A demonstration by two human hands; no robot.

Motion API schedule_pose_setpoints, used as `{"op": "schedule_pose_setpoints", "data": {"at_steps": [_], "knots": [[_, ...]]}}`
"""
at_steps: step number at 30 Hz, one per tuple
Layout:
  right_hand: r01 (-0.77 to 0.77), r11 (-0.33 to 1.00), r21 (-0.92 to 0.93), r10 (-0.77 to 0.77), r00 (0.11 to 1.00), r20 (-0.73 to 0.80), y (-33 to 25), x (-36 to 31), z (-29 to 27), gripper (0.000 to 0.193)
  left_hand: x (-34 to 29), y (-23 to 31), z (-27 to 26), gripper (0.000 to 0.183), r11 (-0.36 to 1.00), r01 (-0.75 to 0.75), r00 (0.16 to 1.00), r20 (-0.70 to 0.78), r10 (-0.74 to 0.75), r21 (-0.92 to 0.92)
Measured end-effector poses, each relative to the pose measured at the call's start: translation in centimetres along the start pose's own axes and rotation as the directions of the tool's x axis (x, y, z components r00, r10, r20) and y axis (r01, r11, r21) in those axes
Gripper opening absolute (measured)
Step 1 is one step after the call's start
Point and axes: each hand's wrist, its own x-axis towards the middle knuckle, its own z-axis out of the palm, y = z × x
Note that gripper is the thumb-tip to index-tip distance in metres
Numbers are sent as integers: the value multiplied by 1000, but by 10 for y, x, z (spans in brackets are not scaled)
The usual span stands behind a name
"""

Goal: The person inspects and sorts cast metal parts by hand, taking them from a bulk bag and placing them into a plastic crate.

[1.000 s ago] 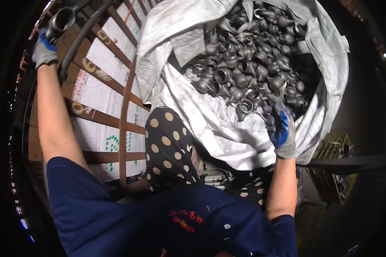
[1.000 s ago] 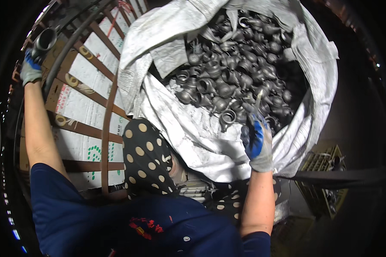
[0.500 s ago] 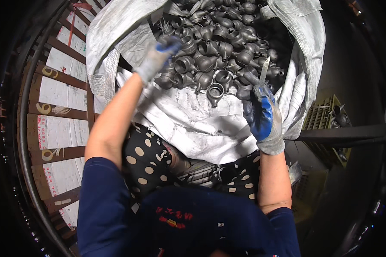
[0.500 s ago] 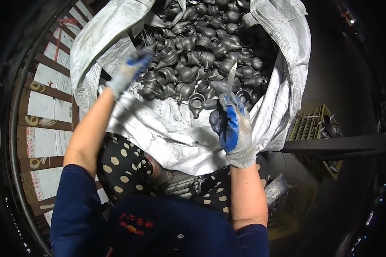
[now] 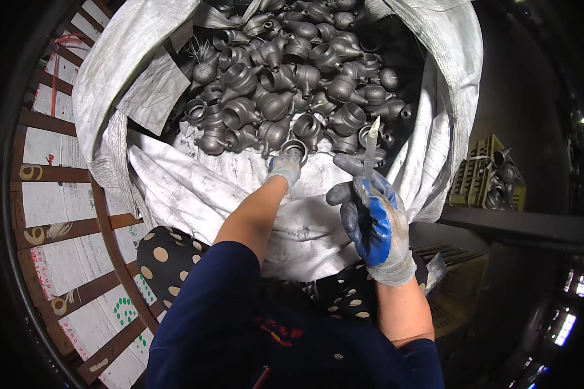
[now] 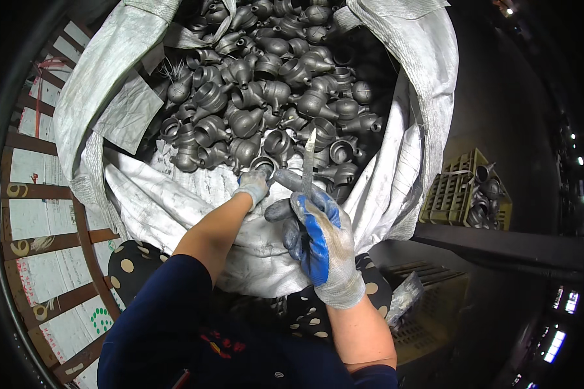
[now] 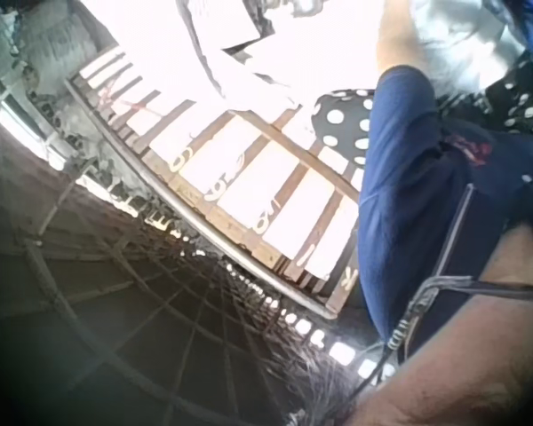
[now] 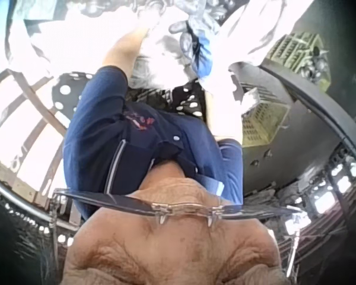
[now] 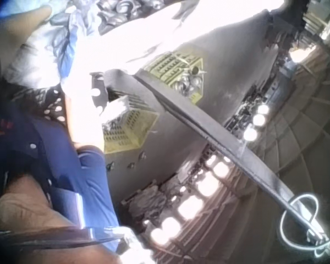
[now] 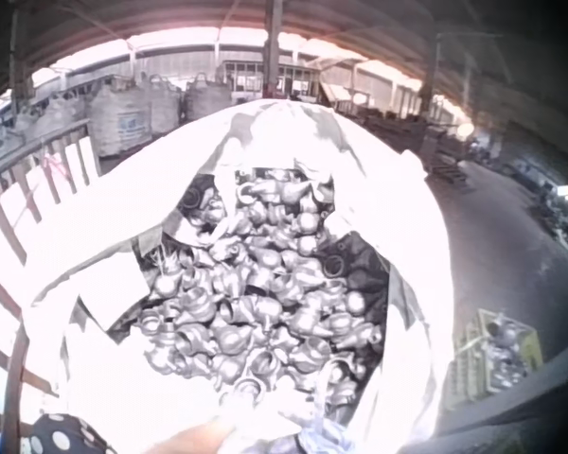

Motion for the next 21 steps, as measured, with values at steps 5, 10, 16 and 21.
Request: {"op": "schedule_pose_setpoints", "data": {"at_steps": [5, 10, 16, 21], "knots": [[1, 999, -32, -1, 1000, 19, 5, 5, -2, 42, -3, -19, -40, 20, 627, 235, 959, 72, -274, -742], [80, 989, -121, -71, 994, 77, 9, 3, -4, 39, -41, -40, -121, 18, 859, -504, 857, -175, 484, -92], [81, 994, -70, -68, 983, 170, 19, 7, -8, 36, -102, -33, -217, 19, 924, -336, 925, 120, 360, -182], [126, 984, -130, -64, 914, 401, 31, 13, 2, 35, -171, -40, -271, 28, 287, -917, 263, -121, 957, 279]]}}
